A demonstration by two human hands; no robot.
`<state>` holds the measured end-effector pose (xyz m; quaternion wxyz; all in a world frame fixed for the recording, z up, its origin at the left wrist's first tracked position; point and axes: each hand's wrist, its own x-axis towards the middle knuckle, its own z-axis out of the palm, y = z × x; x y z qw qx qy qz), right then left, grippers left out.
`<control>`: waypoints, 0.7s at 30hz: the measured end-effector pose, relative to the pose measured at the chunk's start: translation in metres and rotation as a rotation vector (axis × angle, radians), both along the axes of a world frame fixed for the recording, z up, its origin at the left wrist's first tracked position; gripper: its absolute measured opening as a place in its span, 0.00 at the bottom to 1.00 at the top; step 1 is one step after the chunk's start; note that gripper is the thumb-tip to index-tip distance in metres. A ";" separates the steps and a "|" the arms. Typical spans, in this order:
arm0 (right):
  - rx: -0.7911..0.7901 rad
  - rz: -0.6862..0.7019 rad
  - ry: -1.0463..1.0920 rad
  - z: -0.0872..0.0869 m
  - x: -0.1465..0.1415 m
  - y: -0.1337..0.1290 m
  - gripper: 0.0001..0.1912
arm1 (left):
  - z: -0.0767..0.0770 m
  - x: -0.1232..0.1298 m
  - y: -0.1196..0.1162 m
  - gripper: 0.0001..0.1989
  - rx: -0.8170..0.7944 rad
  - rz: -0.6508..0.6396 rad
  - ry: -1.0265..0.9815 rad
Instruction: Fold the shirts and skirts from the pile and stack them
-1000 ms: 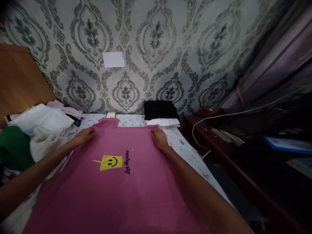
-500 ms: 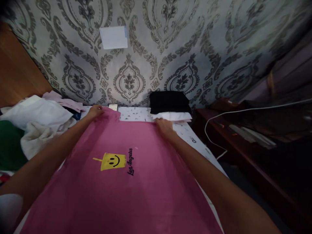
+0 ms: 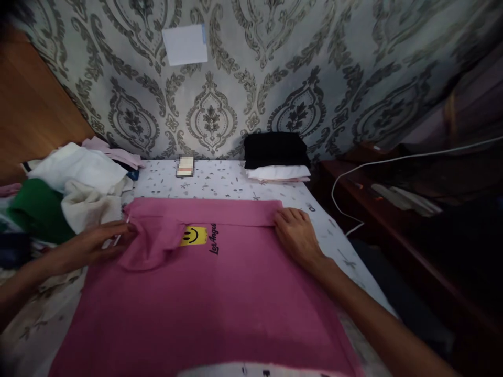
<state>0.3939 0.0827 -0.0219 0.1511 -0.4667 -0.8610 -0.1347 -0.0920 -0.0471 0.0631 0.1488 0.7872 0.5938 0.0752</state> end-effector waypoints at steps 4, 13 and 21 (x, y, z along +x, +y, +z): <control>0.006 -0.065 0.070 -0.016 0.002 -0.007 0.14 | -0.014 0.012 -0.011 0.11 0.036 -0.092 0.036; -0.024 -0.039 0.126 -0.021 0.006 -0.002 0.13 | -0.028 0.028 -0.010 0.13 0.196 -0.161 0.318; -0.021 -0.046 0.150 -0.024 0.008 0.000 0.14 | -0.026 0.016 -0.018 0.20 0.072 -0.121 0.216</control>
